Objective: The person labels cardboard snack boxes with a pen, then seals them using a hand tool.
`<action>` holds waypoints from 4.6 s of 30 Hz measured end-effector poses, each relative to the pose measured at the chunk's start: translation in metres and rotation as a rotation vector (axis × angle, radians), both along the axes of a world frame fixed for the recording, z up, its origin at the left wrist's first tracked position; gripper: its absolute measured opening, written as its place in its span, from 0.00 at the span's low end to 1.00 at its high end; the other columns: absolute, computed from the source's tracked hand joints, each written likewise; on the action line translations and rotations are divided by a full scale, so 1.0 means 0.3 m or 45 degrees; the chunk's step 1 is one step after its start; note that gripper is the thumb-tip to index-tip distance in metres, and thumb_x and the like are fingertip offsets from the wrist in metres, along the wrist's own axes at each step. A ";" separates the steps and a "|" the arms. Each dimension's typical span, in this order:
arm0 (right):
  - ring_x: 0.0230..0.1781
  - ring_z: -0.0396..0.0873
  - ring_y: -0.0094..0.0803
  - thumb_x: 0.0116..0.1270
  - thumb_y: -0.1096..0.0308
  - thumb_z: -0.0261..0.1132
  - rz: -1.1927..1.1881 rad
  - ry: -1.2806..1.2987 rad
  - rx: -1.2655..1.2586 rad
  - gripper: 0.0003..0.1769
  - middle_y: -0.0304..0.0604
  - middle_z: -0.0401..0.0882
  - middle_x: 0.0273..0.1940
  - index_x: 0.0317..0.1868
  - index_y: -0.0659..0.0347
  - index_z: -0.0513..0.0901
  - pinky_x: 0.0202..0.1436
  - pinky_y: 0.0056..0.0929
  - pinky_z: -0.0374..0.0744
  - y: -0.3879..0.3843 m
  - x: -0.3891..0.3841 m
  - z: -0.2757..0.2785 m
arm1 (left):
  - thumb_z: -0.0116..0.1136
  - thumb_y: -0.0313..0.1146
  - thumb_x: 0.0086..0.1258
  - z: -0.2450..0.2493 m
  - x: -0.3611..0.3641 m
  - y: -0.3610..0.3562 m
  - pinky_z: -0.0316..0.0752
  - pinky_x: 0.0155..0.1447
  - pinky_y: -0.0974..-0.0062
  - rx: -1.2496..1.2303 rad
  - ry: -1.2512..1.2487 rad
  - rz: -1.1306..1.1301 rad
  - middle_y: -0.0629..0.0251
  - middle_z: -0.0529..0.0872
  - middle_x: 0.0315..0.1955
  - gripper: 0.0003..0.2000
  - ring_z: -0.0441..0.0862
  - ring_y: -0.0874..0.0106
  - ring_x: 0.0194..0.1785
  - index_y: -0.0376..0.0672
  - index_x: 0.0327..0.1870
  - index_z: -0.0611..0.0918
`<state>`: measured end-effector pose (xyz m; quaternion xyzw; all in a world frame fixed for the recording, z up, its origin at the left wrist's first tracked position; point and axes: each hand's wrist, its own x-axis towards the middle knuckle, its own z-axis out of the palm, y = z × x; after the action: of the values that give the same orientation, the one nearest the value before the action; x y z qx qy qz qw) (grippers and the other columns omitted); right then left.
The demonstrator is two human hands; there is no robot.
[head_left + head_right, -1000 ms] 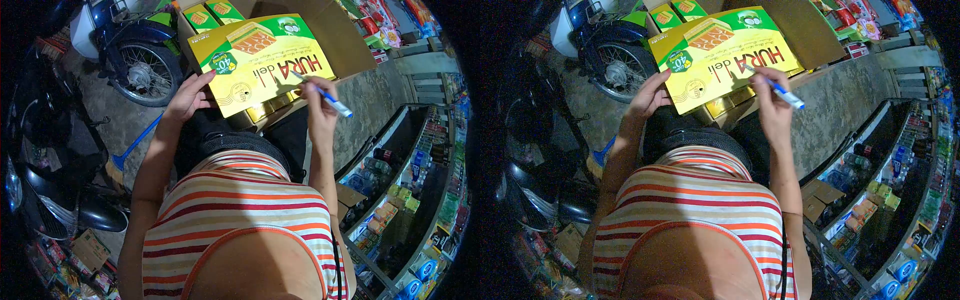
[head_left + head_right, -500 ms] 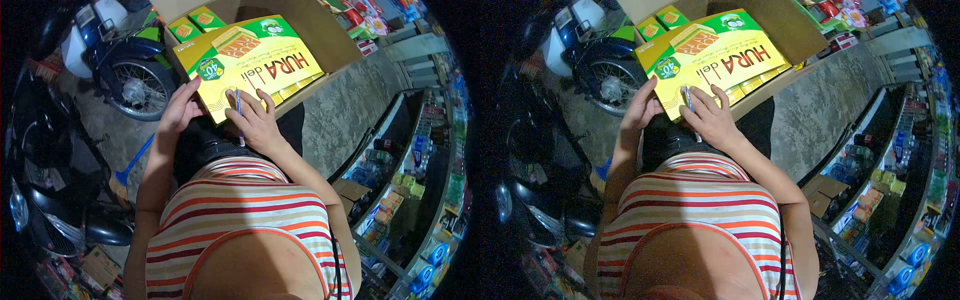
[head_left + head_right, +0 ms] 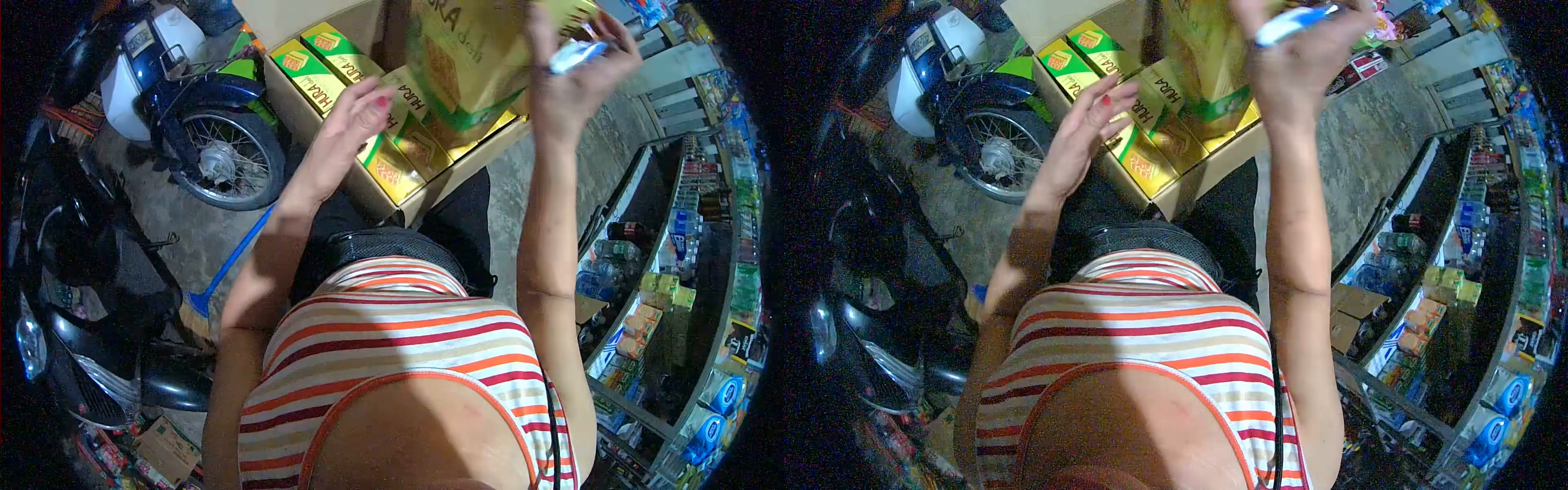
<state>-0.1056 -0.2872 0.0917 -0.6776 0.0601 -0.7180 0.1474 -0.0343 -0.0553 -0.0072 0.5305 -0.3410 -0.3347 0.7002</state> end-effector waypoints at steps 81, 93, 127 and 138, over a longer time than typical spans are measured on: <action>0.23 0.69 0.17 0.72 0.66 0.64 0.900 1.274 0.994 0.10 0.37 0.78 0.25 0.39 0.66 0.78 0.26 0.21 0.68 0.361 -0.137 -0.402 | 0.64 0.30 0.68 -0.215 0.004 0.161 0.74 0.64 0.65 -0.066 0.828 0.371 0.51 0.75 0.58 0.32 0.76 0.63 0.62 0.32 0.65 0.57; 0.30 0.81 0.30 0.71 0.67 0.64 0.781 1.420 0.597 0.09 0.44 0.82 0.30 0.39 0.66 0.78 0.36 0.27 0.77 0.386 -0.153 -0.391 | 0.62 0.28 0.69 -0.272 0.014 0.154 0.74 0.62 0.67 -0.076 0.835 0.420 0.54 0.77 0.55 0.23 0.77 0.65 0.59 0.35 0.60 0.65; 0.47 0.84 0.49 0.65 0.65 0.59 -0.506 2.029 0.660 0.14 0.51 0.86 0.43 0.46 0.60 0.86 0.49 0.46 0.82 -0.920 -0.112 -0.995 | 0.52 0.46 0.76 -0.123 -0.037 0.081 0.73 0.65 0.67 0.591 0.721 0.540 0.57 0.76 0.62 0.27 0.77 0.65 0.62 0.36 0.68 0.67; 0.42 0.85 0.46 0.67 0.61 0.61 -0.365 1.556 0.814 0.15 0.50 0.86 0.43 0.47 0.59 0.85 0.45 0.43 0.81 -1.026 -0.090 -1.075 | 0.55 0.47 0.75 -0.103 -0.050 0.064 0.76 0.62 0.68 0.660 0.708 0.616 0.56 0.77 0.61 0.28 0.78 0.65 0.61 0.37 0.67 0.68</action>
<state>-0.1325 -0.5949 -0.2308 -0.8685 0.4289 -0.1683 0.1831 -0.0492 -0.0359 -0.0382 0.6428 0.0892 -0.3656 0.6672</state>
